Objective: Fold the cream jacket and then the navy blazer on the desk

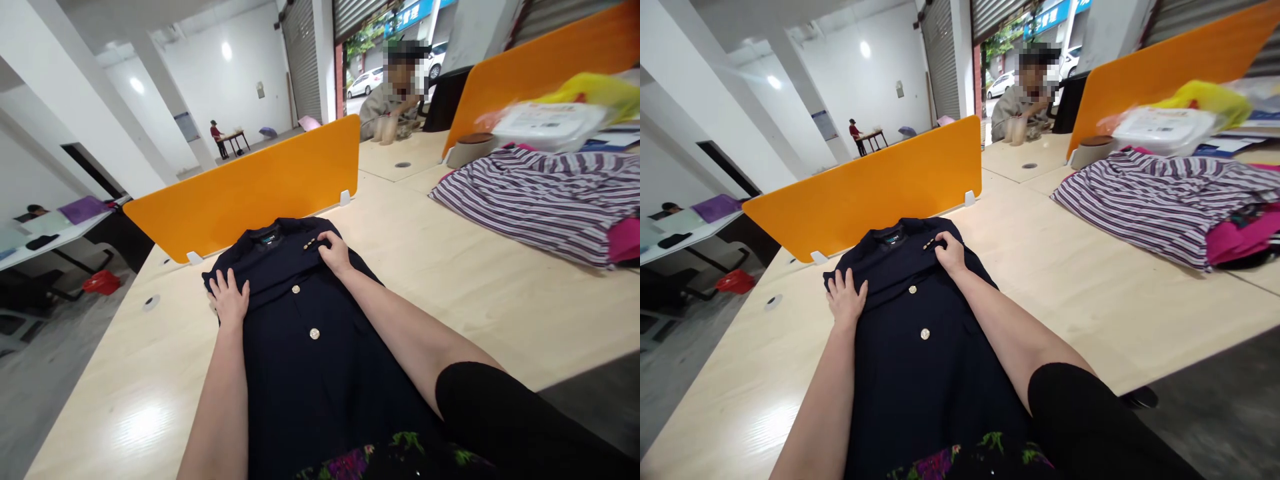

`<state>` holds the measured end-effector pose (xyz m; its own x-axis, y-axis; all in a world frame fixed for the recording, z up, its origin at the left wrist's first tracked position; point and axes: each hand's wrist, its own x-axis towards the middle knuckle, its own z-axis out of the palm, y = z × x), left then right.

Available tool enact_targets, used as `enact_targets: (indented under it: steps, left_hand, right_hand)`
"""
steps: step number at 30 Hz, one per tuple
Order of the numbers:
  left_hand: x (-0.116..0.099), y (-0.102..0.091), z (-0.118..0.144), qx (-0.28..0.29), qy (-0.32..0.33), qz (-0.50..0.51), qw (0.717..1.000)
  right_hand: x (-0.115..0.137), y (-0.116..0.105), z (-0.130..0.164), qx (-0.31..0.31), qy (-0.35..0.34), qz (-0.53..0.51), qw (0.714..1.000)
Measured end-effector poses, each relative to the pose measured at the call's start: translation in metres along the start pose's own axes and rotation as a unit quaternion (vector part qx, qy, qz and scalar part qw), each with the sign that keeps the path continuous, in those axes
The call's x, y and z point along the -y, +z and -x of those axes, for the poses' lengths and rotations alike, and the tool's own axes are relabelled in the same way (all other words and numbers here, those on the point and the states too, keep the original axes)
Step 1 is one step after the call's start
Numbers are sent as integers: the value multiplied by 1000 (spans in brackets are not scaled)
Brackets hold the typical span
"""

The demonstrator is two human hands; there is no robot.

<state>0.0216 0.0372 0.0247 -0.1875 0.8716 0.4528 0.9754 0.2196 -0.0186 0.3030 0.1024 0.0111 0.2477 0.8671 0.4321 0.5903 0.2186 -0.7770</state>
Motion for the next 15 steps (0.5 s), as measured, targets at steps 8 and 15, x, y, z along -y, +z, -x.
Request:
enact_targets:
  steps: [8, 15]
  left_hand:
    - [7, 6, -10, 169, -5, 18, 985]
    - [7, 9, -10, 169, 3, 4, 986]
  right_hand:
    - [24, -18, -2, 183, 101, 277, 938]
    - [15, -6, 11, 93, -172, 304, 932]
